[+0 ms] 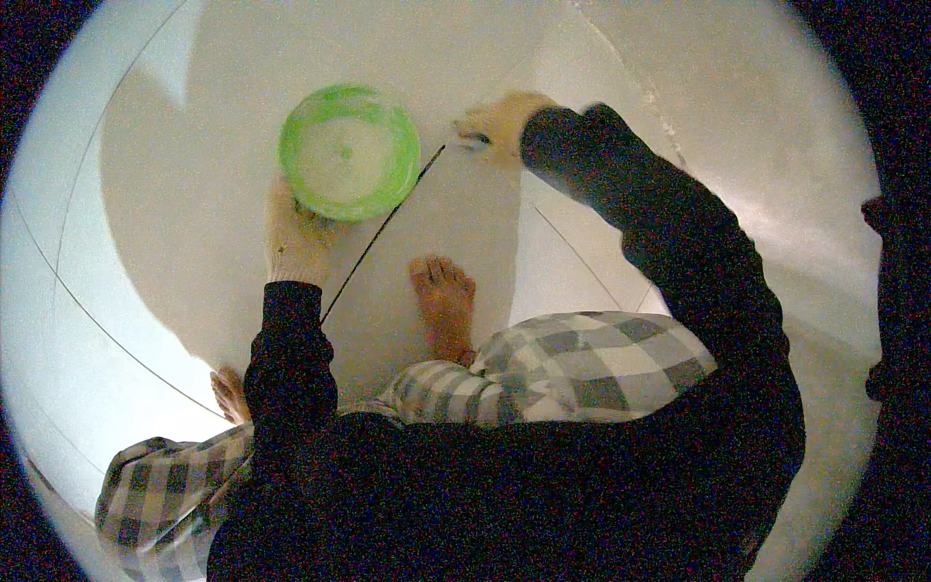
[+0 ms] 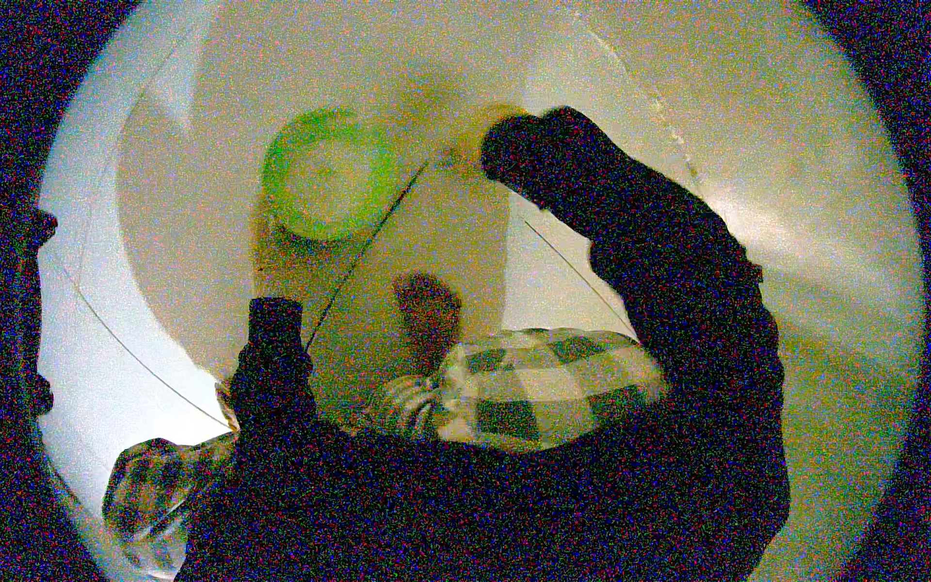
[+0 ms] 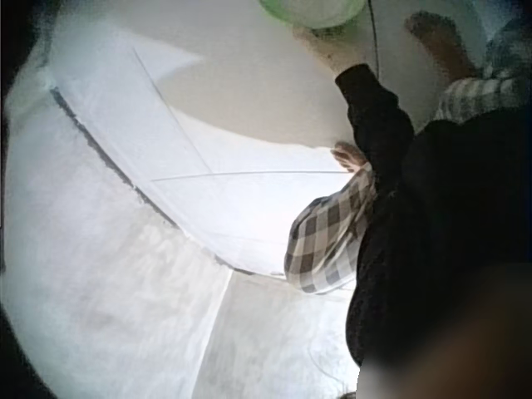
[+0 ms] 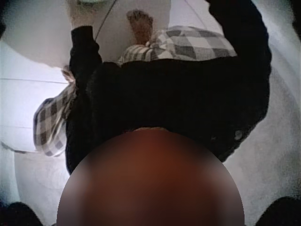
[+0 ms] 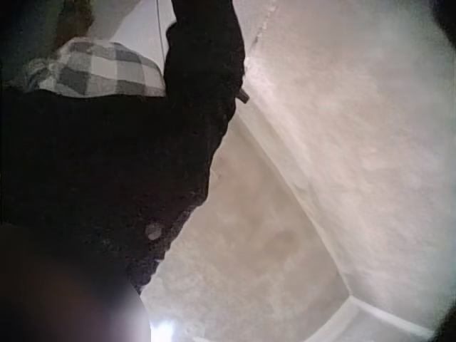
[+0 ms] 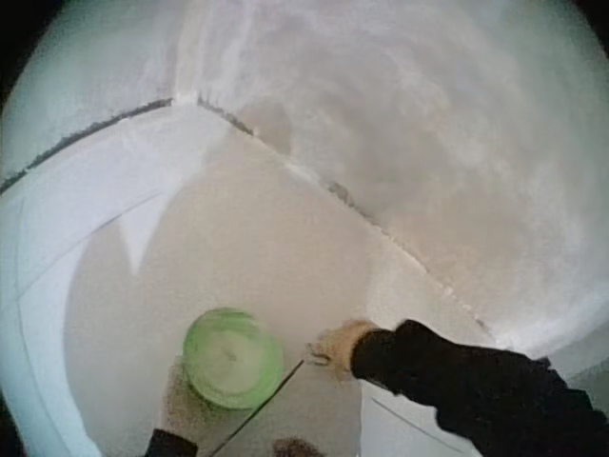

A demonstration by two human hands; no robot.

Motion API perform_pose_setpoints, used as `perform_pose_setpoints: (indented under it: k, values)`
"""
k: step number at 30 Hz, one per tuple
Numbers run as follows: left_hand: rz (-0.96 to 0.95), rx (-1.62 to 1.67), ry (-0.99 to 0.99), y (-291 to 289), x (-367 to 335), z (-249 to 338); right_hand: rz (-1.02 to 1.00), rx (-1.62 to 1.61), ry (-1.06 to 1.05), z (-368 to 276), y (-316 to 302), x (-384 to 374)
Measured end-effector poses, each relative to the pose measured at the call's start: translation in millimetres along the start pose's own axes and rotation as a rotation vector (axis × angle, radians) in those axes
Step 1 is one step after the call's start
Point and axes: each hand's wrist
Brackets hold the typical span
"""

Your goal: The person sits on a tiled floor and repeatedly dips a cloth into a green bowl of liquid, then wipes the floor surface. The person moves the bowl slightly and continues wiping different areas of the floor.

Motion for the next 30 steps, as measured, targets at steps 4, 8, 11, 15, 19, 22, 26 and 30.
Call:
perform_pose_setpoints:
  k: [4,8,11,15,19,22,26,30]
  values:
    - [0.054,0.156,0.008,0,7,7,-0.113,0.038,0.056,-13,7,-10]
    - [0.047,-0.948,0.401,19,10,-4,-0.266,-0.008,0.1,5,50,34]
    - [0.071,-0.8,0.296,35,9,-9,-0.511,0.033,0.101,30,90,76]
    - [-0.077,-0.88,0.31,36,10,-22,-0.612,-0.56,0.107,79,113,119]
    - [-0.259,-0.996,0.342,34,8,-26,-0.767,-1.534,0.362,97,113,124]
    - [-0.009,-0.788,0.179,34,6,-25,-0.673,-1.562,0.235,93,110,110]
    - [0.076,-0.879,0.238,33,6,-23,-0.592,-1.561,0.179,90,107,99]
    - [-0.046,-0.982,0.323,27,9,-23,-0.441,-1.546,0.13,90,106,107]
Point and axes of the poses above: each hand's wrist, its own x-axis away from the middle knuckle, its own y-axis out of the palm, z = x × y, and after that the axes turned 14 degrees about y, right-handed
